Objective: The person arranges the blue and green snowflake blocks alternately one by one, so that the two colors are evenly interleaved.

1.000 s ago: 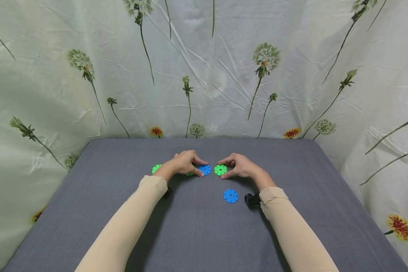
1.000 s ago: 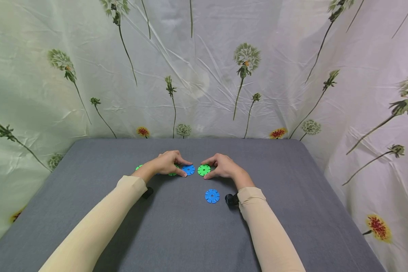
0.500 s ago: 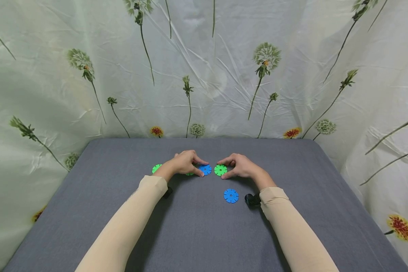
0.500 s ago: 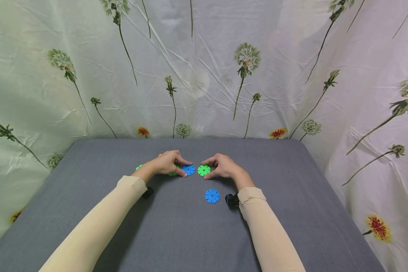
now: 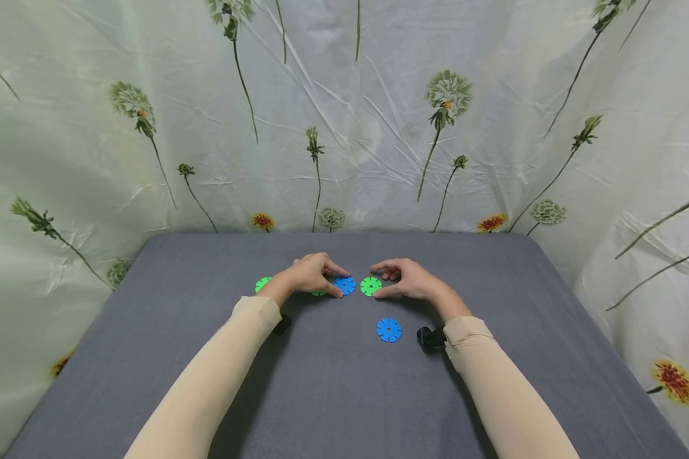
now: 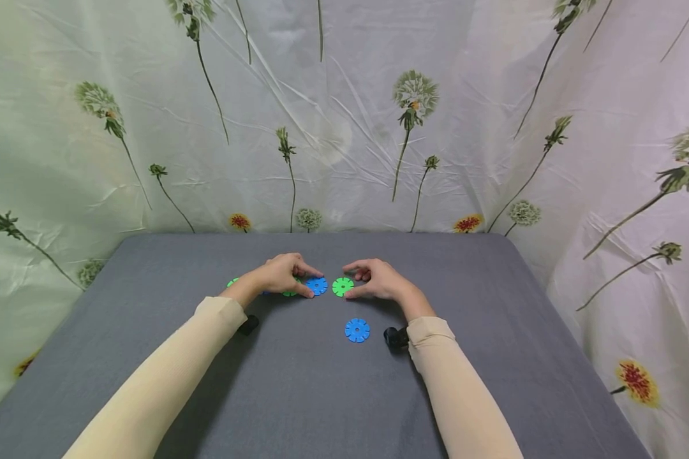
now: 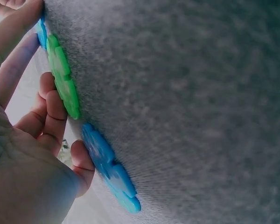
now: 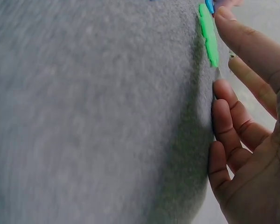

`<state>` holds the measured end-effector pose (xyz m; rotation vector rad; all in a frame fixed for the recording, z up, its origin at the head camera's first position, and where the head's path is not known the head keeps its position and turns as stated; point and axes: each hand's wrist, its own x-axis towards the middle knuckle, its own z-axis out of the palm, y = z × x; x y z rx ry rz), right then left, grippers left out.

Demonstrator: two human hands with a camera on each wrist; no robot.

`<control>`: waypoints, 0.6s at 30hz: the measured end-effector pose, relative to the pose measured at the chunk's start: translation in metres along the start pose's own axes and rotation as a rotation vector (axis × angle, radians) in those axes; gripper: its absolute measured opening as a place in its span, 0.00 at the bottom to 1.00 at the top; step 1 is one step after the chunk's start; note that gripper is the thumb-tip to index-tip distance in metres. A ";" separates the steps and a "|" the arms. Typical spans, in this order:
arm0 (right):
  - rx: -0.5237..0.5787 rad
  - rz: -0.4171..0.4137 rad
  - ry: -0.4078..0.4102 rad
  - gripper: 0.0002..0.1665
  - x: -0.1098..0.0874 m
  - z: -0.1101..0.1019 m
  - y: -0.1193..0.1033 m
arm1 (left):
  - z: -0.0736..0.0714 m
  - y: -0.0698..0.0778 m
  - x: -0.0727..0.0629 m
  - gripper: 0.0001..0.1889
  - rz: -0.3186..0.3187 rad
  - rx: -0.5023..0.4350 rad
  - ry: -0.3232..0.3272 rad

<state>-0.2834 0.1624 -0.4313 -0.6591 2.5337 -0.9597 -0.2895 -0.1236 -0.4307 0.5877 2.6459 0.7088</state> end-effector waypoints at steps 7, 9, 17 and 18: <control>-0.013 -0.007 0.007 0.36 -0.013 -0.006 0.006 | -0.003 0.005 -0.001 0.24 -0.017 -0.006 -0.008; -0.022 -0.015 0.001 0.35 -0.018 -0.009 0.007 | -0.003 0.007 -0.001 0.24 -0.020 -0.003 -0.004; -0.037 -0.027 -0.034 0.33 -0.039 -0.013 0.010 | -0.002 0.007 0.001 0.23 -0.014 0.008 0.010; -0.038 -0.025 -0.038 0.33 -0.042 -0.013 0.010 | -0.001 0.006 0.001 0.23 -0.011 0.008 0.011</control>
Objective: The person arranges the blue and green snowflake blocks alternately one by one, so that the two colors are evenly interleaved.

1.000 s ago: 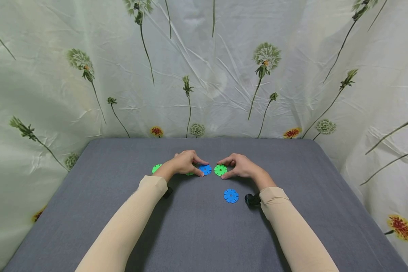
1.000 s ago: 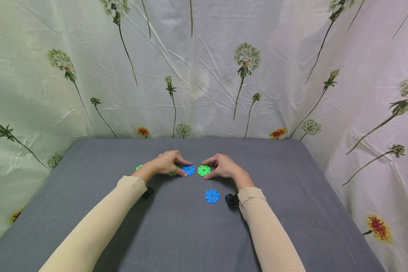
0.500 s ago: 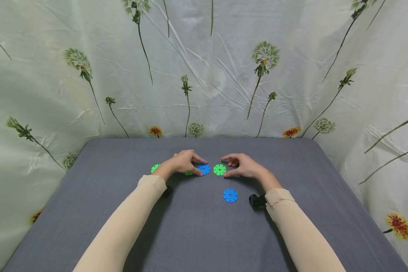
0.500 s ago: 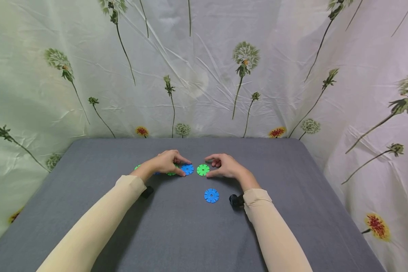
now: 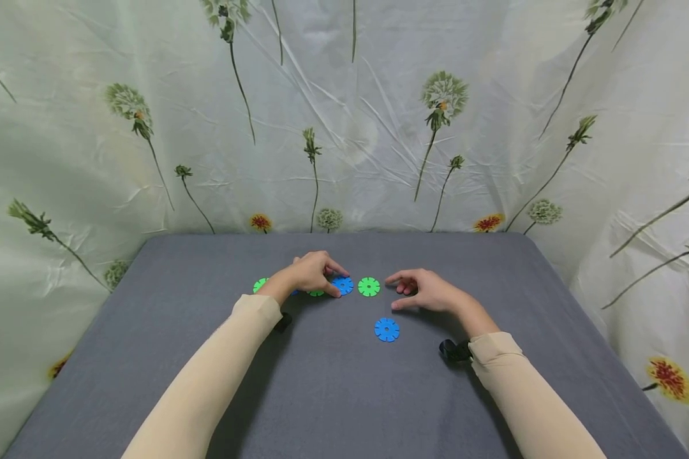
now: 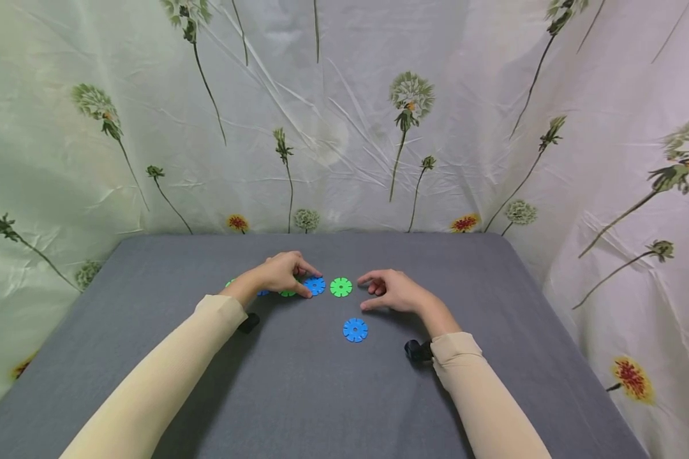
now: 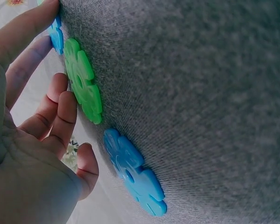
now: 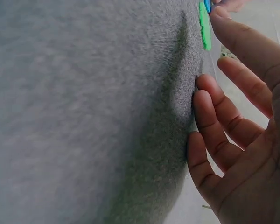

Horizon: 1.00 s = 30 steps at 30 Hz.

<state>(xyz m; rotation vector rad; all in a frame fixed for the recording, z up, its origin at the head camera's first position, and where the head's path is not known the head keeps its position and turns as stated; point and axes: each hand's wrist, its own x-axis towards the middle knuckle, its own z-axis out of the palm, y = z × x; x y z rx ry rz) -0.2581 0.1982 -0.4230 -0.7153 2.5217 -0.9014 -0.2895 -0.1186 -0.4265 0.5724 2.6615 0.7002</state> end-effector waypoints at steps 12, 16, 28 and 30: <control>-0.012 -0.027 -0.031 0.30 -0.022 0.009 -0.001 | 0.000 0.004 0.001 0.24 0.026 -0.015 -0.010; -0.013 -0.043 -0.042 0.29 -0.027 0.013 -0.004 | 0.002 0.008 0.004 0.26 0.043 -0.002 -0.003; -0.016 -0.083 -0.045 0.28 -0.040 0.023 -0.010 | 0.014 0.019 0.017 0.29 0.083 -0.017 0.009; -0.014 -0.086 -0.038 0.28 -0.041 0.025 -0.009 | 0.015 0.020 0.018 0.30 0.085 -0.034 0.008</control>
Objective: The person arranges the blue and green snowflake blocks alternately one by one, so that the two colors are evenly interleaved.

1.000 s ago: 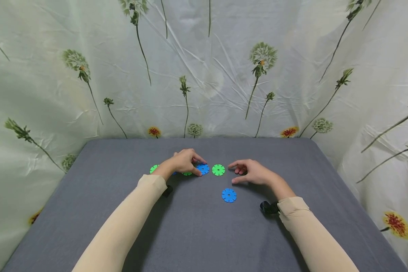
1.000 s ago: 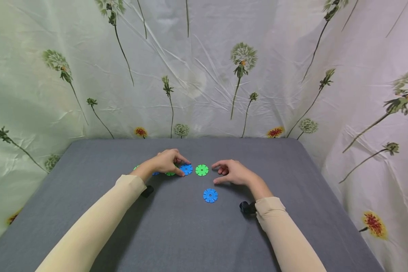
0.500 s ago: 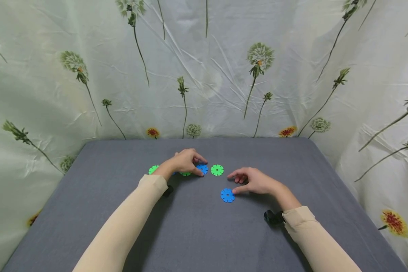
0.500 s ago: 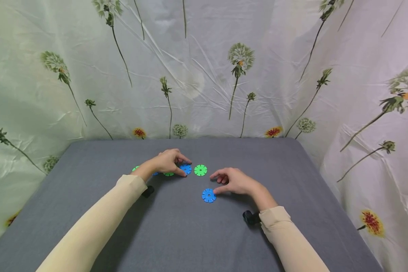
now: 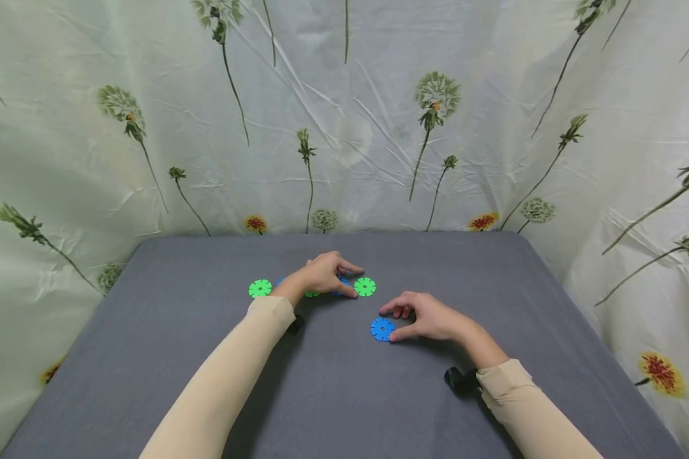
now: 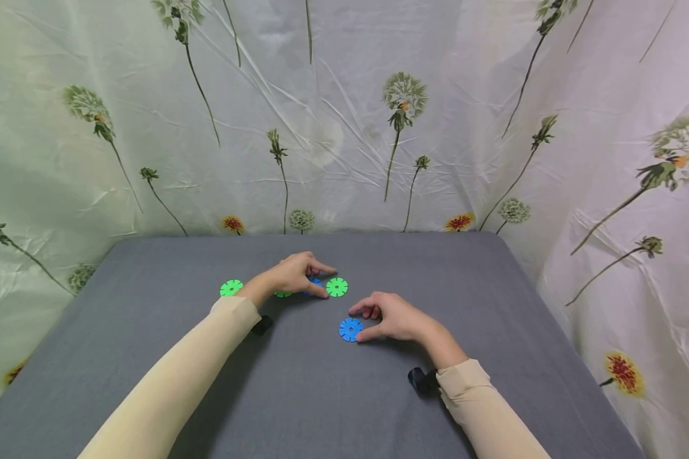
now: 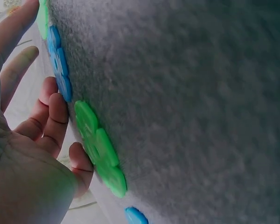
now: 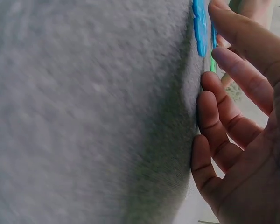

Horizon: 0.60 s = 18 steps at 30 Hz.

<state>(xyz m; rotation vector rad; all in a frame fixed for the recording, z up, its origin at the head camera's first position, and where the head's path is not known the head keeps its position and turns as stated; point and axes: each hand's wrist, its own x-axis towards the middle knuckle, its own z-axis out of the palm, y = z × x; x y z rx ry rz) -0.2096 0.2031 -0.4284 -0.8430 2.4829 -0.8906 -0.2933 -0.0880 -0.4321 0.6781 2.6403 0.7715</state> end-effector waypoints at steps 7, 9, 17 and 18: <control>-0.008 -0.012 0.030 0.28 -0.001 0.006 0.002 | 0.003 0.003 0.004 0.29 0.014 -0.003 0.004; -0.003 -0.018 0.033 0.29 -0.001 0.007 0.002 | 0.005 0.005 0.006 0.29 0.015 0.005 0.003; -0.010 -0.033 0.041 0.30 0.000 0.010 0.001 | 0.008 0.009 0.008 0.27 -0.016 0.008 -0.011; -0.012 -0.033 0.041 0.30 -0.001 0.010 0.000 | 0.008 0.009 0.008 0.27 -0.018 0.010 -0.012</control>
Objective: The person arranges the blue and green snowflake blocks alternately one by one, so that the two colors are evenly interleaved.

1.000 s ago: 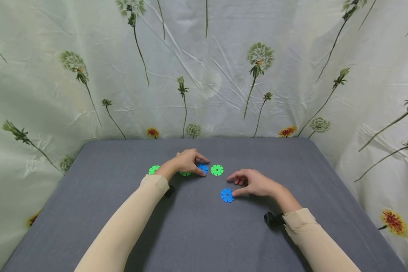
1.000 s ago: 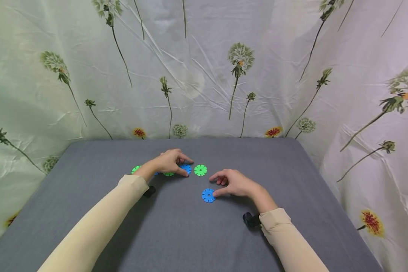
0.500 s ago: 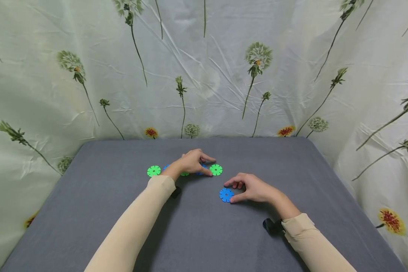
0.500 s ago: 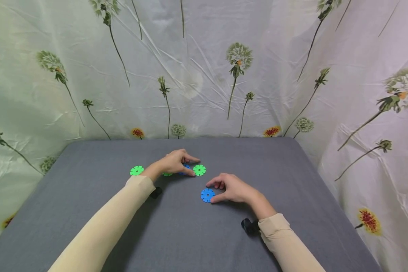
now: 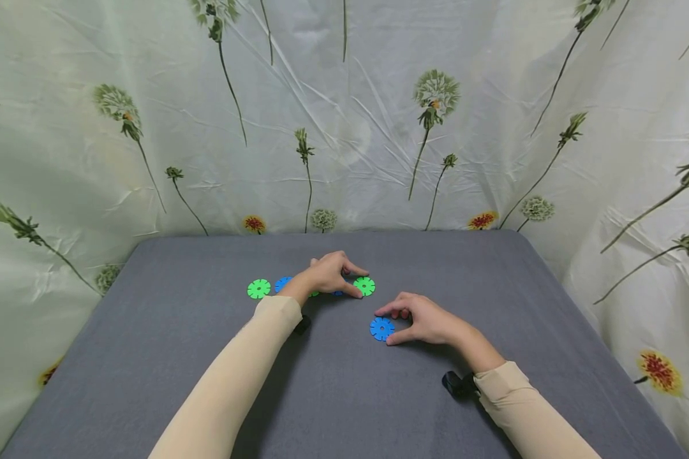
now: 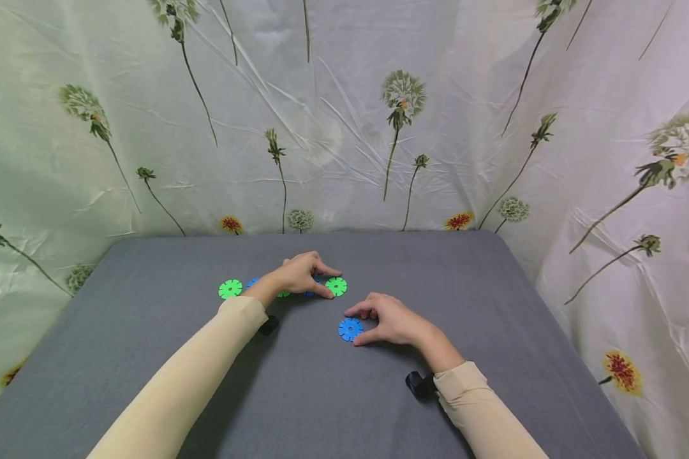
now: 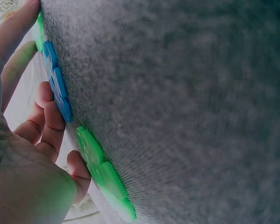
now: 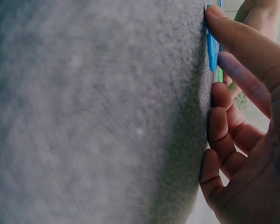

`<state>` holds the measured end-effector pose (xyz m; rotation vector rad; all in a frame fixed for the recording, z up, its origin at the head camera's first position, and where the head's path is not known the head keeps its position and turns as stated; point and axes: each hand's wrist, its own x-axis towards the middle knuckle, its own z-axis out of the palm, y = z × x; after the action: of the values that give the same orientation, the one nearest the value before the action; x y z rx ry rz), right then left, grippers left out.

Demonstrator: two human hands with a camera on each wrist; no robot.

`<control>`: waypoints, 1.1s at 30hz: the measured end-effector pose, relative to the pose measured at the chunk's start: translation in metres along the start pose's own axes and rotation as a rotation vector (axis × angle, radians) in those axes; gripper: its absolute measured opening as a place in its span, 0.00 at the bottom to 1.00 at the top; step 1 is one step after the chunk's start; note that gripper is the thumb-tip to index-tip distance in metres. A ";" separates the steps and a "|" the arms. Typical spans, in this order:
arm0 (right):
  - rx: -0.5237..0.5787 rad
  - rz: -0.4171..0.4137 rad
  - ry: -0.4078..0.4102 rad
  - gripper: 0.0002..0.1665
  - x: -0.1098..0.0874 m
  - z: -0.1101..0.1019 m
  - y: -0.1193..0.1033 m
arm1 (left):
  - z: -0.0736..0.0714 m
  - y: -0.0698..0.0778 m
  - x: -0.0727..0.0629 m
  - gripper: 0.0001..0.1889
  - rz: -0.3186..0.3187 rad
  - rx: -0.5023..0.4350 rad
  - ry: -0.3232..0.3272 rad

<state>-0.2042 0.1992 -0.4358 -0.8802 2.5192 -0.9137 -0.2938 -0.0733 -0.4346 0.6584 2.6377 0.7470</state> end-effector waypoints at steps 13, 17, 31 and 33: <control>-0.029 0.017 -0.014 0.27 0.003 0.000 -0.003 | 0.001 -0.001 0.002 0.26 0.000 0.011 0.001; -0.037 0.017 -0.030 0.26 0.004 -0.001 -0.005 | 0.001 -0.001 0.002 0.26 0.002 0.011 0.005; 0.058 0.007 -0.035 0.29 0.002 -0.002 -0.006 | 0.001 -0.001 0.003 0.26 0.009 0.011 0.008; 0.065 0.012 -0.048 0.30 0.002 -0.003 -0.006 | 0.001 -0.001 0.003 0.26 0.006 0.013 0.006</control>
<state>-0.2049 0.1962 -0.4298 -0.8563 2.4378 -0.9536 -0.2961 -0.0722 -0.4362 0.6690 2.6491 0.7356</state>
